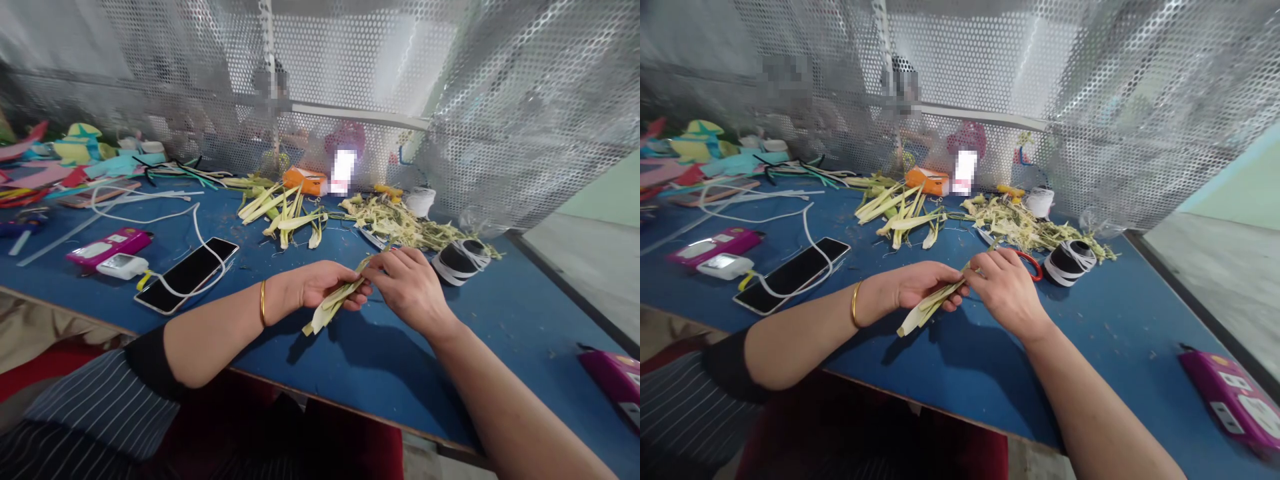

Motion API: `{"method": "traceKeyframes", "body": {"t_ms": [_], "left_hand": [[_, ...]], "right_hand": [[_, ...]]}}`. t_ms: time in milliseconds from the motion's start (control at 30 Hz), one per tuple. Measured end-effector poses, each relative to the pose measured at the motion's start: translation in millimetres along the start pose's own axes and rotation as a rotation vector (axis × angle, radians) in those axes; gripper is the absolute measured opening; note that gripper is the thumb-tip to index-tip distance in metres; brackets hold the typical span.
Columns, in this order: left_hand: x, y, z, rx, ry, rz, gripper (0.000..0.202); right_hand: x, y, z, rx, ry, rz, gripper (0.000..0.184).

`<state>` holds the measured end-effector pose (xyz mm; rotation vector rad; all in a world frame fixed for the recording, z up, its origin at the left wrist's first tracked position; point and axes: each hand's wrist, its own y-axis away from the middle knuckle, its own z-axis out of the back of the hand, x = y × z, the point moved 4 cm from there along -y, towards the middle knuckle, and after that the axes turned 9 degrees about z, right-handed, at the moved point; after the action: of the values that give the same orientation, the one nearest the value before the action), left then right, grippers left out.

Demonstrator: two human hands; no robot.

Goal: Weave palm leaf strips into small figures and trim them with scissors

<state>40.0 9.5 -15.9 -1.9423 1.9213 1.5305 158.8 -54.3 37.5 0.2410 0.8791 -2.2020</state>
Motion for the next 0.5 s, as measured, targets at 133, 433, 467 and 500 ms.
{"method": "traceKeyframes", "body": {"t_ms": [133,433,467,500], "left_hand": [[-3,0,-1.2,-0.011,0.082,-0.047,0.022],[-29,14,-3.0,-0.122,0.402,-0.492,0.028],[-30,15,-3.6,-0.113,0.411,-0.512,0.029],[-30,16,-4.1,-0.105,0.414,-0.524,0.029]], "right_hand": [[-1,1,-2,-0.049,-0.062,-0.110,0.023],[6,10,-31,0.021,-1.215,-0.947,0.024],[11,8,-33,0.035,-1.338,-0.963,0.027],[16,6,-34,0.032,-1.408,-0.969,0.028]]}}
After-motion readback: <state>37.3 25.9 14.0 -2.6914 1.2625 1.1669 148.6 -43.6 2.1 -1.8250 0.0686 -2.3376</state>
